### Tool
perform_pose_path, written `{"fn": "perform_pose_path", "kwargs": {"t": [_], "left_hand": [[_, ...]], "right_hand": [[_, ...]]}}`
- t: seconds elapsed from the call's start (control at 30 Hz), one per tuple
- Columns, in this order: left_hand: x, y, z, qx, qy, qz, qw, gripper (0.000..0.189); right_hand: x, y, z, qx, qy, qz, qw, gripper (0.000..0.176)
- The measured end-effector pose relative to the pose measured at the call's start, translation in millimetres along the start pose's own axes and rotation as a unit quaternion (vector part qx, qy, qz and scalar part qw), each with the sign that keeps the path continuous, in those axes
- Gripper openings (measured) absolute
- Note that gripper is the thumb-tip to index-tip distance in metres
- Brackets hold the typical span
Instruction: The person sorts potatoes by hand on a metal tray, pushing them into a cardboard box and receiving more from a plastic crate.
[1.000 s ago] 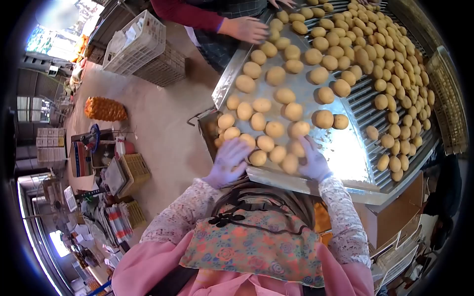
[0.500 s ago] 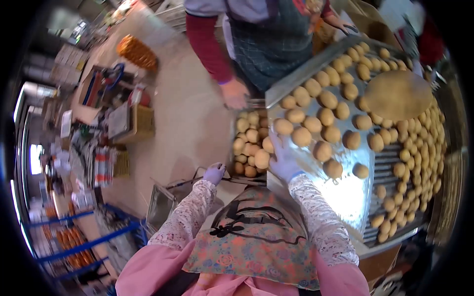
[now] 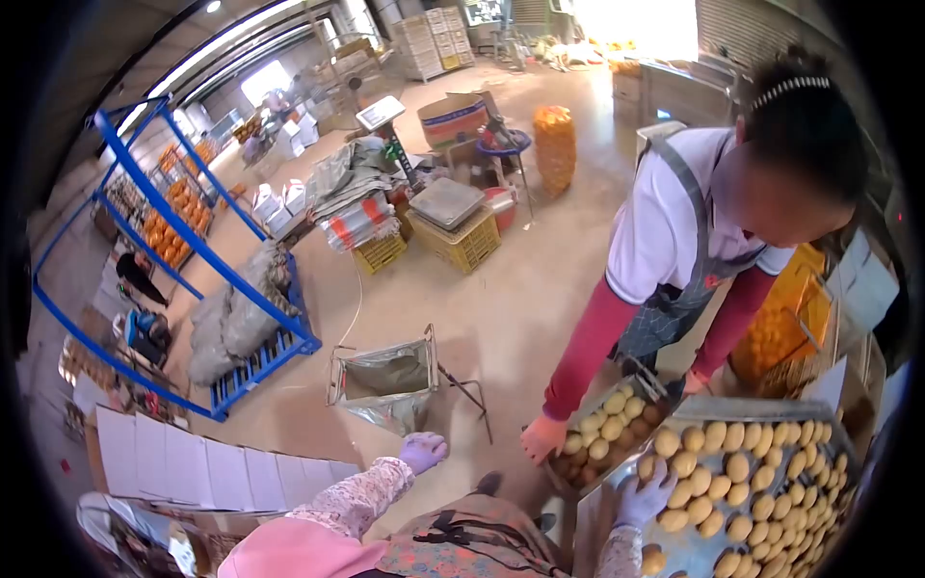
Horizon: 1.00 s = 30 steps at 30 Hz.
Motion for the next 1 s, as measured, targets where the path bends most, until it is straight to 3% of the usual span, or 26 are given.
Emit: {"fn": "perform_pose_path", "kwargs": {"t": [0.07, 0.1, 0.17, 0.3, 0.33, 0.37, 0.4, 0.5, 0.53, 0.57, 0.63, 0.67, 0.77, 0.8, 0.87, 0.9, 1.0], "left_hand": [[9, -1, 18, 0.054, 0.088, -0.030, 0.994, 0.029], [13, -3, 28, 0.055, 0.091, -0.035, 0.994, 0.029], [23, -6, 53, 0.011, 0.165, 0.037, 0.986, 0.032], [38, -43, 117, -0.062, 0.179, 0.151, 0.970, 0.032], [36, -56, 134, -0.086, 0.125, 0.224, 0.963, 0.034], [34, -70, 149, -0.110, 0.068, 0.296, 0.946, 0.036], [-52, -136, 189, -0.176, 0.177, 0.535, 0.807, 0.038], [67, -64, 183, -0.174, -0.175, 0.413, 0.877, 0.039], [59, -73, 186, -0.249, -0.112, 0.460, 0.845, 0.039], [44, -77, 195, -0.259, -0.120, 0.466, 0.838, 0.039], [4, -82, 224, -0.186, -0.202, 0.414, 0.868, 0.035], [-15, -87, 230, -0.192, -0.203, 0.420, 0.863, 0.035], [-58, -99, 221, -0.183, -0.039, 0.309, 0.932, 0.024], [-50, -94, 203, -0.303, 0.006, 0.357, 0.883, 0.022], [15, -3, 182, -0.332, -0.100, 0.391, 0.852, 0.021], [58, 50, 169, -0.345, -0.154, 0.402, 0.834, 0.021], [29, 113, 198, -0.368, -0.117, 0.370, 0.845, 0.020]], "right_hand": [[-4, 6, -2, 0.014, 0.149, -0.201, 0.968, 0.066], [-4, 1, 4, 0.019, 0.151, -0.202, 0.968, 0.066], [-2, -13, 12, 0.196, 0.106, -0.206, 0.953, 0.066], [-19, -1, 33, 0.277, 0.045, -0.248, 0.927, 0.052], [-24, 3, 37, 0.259, 0.072, -0.237, 0.934, 0.045], [-27, 8, 35, 0.242, 0.083, -0.249, 0.934, 0.043], [-31, 6, 32, 0.245, 0.096, -0.267, 0.927, 0.042], [-29, -2, 26, 0.223, 0.095, -0.289, 0.926, 0.039], [-29, -7, 23, 0.206, 0.087, -0.286, 0.932, 0.038], [-28, -8, 22, 0.206, 0.089, -0.287, 0.931, 0.034], [-27, -17, 24, 0.205, 0.088, -0.283, 0.933, 0.032], [-30, -13, 25, 0.217, 0.109, -0.271, 0.931, 0.031], [-32, -11, 25, 0.209, 0.114, -0.254, 0.938, 0.031], [-28, -20, 27, 0.203, 0.110, -0.244, 0.942, 0.033], [-26, -19, 27, 0.215, 0.102, -0.217, 0.947, 0.037], [-21, -22, 26, 0.181, 0.049, -0.201, 0.962, 0.039], [-37, -8, 16, 0.168, 0.049, -0.177, 0.969, 0.040]]}}
Point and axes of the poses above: each hand's wrist, its own z-axis towards the middle knuckle, its own x-axis out of the back of the hand, y = z × x, the point moved 1 cm from there along z, towards the middle knuckle, and after that the axes turned 6 degrees about y, right-handed, at the moved point
